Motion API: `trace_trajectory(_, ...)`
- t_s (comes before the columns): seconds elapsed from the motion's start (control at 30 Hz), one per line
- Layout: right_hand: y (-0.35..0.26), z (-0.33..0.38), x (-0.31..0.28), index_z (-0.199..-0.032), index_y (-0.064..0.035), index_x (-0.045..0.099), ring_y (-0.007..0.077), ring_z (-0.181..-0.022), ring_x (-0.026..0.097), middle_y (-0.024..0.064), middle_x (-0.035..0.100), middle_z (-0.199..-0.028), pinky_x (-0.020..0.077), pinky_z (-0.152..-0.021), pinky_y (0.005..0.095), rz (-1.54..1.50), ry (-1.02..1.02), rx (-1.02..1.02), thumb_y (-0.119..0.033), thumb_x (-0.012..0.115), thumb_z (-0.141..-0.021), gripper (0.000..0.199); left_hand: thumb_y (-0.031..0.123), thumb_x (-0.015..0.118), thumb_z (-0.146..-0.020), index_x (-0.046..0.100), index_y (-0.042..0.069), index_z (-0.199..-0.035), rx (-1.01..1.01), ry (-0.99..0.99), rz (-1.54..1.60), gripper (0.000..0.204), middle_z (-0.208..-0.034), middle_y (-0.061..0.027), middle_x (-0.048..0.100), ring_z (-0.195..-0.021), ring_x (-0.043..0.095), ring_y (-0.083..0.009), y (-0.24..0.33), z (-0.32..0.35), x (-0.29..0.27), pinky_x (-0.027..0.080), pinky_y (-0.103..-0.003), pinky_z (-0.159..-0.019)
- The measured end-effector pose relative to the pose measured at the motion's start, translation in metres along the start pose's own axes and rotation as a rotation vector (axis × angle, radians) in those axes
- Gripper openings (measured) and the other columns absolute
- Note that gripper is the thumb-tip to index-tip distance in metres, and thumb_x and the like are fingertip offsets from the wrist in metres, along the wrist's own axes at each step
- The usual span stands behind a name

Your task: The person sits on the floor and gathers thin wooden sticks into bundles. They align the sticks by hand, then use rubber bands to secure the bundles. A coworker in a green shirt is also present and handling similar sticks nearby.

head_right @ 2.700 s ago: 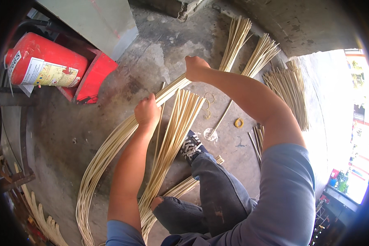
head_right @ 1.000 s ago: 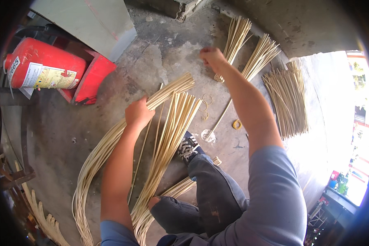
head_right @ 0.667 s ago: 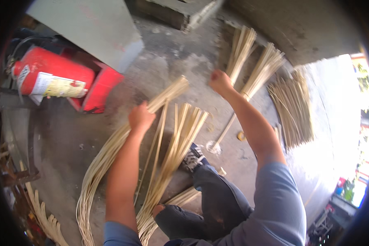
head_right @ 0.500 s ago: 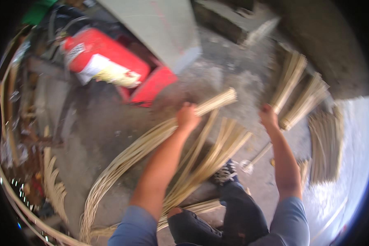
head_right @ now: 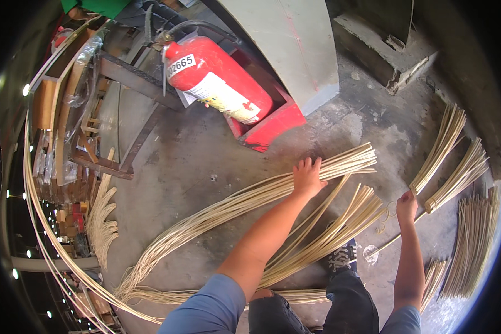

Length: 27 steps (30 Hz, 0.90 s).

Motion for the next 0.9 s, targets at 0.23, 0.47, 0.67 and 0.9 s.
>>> trace_trajectory(0.23,-0.004,0.036,0.038,-0.089,0.0012,0.065,0.0316,-0.087,0.072,0.0147,0.07,-0.08,0.0556,-0.079,0.0437,-0.108,-0.241,0.281,-0.007,0.066,-0.082,0.011,0.039,0.089,-0.071,0.04,0.019,-0.153,-0.001,-0.01,-0.078,0.097,-0.137,-0.0135,0.051,-0.125,0.05,-0.0339,-0.032,0.03,0.006,0.041,-0.055,-0.102)
trace_trajectory(0.47,0.015,-0.023,0.007,-0.087,-0.0036,0.071,0.032,-0.087,0.07,0.0144,0.074,-0.093,0.0542,-0.074,0.0443,0.194,-0.189,0.094,-0.023,0.069,-0.086,0.019,0.034,0.091,-0.07,0.044,0.009,-0.151,0.007,0.198,0.212,0.096,-0.144,-0.0224,0.048,-0.138,0.039,-0.0426,-0.008,0.026,-0.011,0.029,-0.057,-0.117)
trace_trajectory(0.67,-0.009,0.017,0.002,-0.095,-0.0041,0.064,0.0457,-0.094,0.067,0.0254,0.071,-0.093,0.0536,-0.085,0.0508,-0.018,-0.081,0.15,-0.009,0.06,-0.083,0.014,0.036,0.083,-0.08,0.044,0.011,-0.149,0.092,0.193,0.001,0.082,-0.147,-0.0196,0.043,-0.136,0.039,-0.0435,-0.004,0.059,-0.004,0.035,-0.058,-0.112)
trace_trajectory(0.9,-0.005,0.032,-0.008,-0.091,-0.0038,0.063,0.0427,-0.093,0.066,0.0237,0.069,-0.094,0.0537,-0.084,0.0486,0.05,-0.049,0.088,-0.007,0.06,-0.081,0.011,0.027,0.072,-0.09,0.053,0.005,-0.136,0.188,0.392,0.195,0.054,-0.133,-0.0182,0.053,-0.125,0.049,-0.0416,0.006,0.101,-0.021,0.042,-0.054,-0.105)
Point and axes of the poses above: each hand's wrist, its own z-axis away from the middle knuckle, its own x-axis out of the palm, y = z × x, the point moved 10 cm from there along -z, towards the middle knuckle
